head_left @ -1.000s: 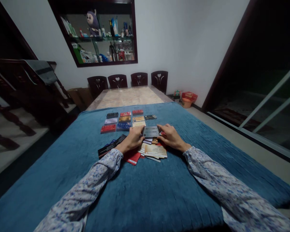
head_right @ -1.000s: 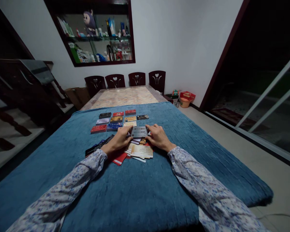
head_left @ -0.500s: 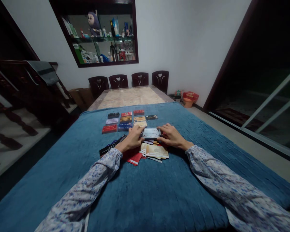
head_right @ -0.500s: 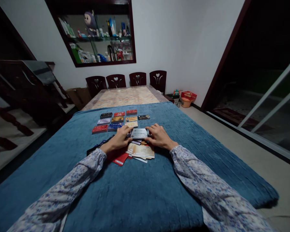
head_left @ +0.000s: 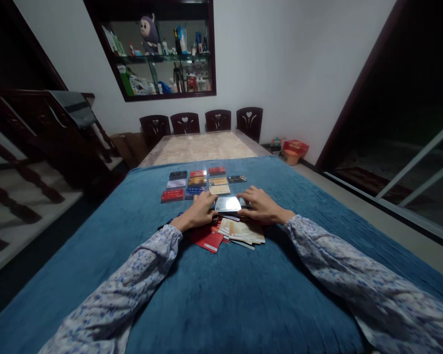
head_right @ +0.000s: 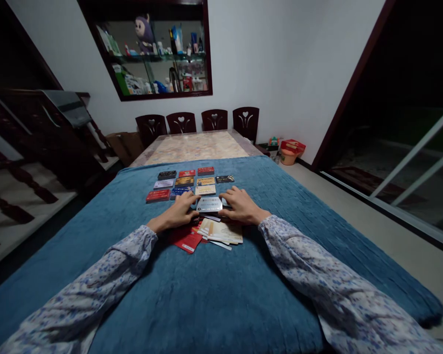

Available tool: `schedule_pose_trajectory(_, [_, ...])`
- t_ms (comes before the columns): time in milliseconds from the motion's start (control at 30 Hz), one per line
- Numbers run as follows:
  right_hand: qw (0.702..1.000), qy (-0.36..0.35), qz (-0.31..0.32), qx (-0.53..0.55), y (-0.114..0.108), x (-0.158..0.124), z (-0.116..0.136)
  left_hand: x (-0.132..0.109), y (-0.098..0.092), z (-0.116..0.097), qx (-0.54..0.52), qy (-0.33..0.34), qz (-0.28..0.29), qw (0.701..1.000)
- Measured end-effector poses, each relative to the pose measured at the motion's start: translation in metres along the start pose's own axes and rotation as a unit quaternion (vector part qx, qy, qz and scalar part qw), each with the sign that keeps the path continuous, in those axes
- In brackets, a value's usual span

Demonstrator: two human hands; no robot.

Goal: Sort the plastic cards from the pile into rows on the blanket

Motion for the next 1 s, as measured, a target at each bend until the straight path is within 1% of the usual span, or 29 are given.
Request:
schedule_pose_trajectory(167, [0.999,-0.005,0.033,-0.009,0.001,0.02,0.011,-0.006,-0.006,0.017,0.008,-0.01,0.003,1.0])
schedule_pose_trajectory(333, [0.999,-0.016,0.046,-0.007,0.0,0.041,0.027,-0.016,-0.016,0.036,0.007,-0.031,-0.001,0.999])
schedule_pose_trajectory(500, [0.998,-0.029,0.057,-0.006,0.0,0.064,0.043,-0.024,-0.025,0.062,-0.004,-0.037,-0.019,0.999])
schedule_pose_trajectory(633, [0.998,-0.044,0.053,-0.003,0.0,0.082,0.053,-0.028,-0.03,0.082,0.0,-0.041,-0.029,0.999])
schedule_pose_trajectory(800, [0.996,-0.065,0.051,-0.017,0.002,0.105,0.065,-0.033,-0.039,0.101,0.029,-0.072,-0.016,0.997])
schedule_pose_trajectory(1000, [0.996,-0.05,0.071,-0.021,0.005,0.134,0.073,-0.033,-0.052,0.121,0.049,-0.098,0.004,0.994])
Point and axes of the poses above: each hand's wrist, its own x-axis towards the middle knuckle, its own y-axis out of the palm, z = x × y, the point moved 5 cm from there along x, towards the middle knuckle, and after that the axes turned 2 degrees about -y, right-handed, at the moved point
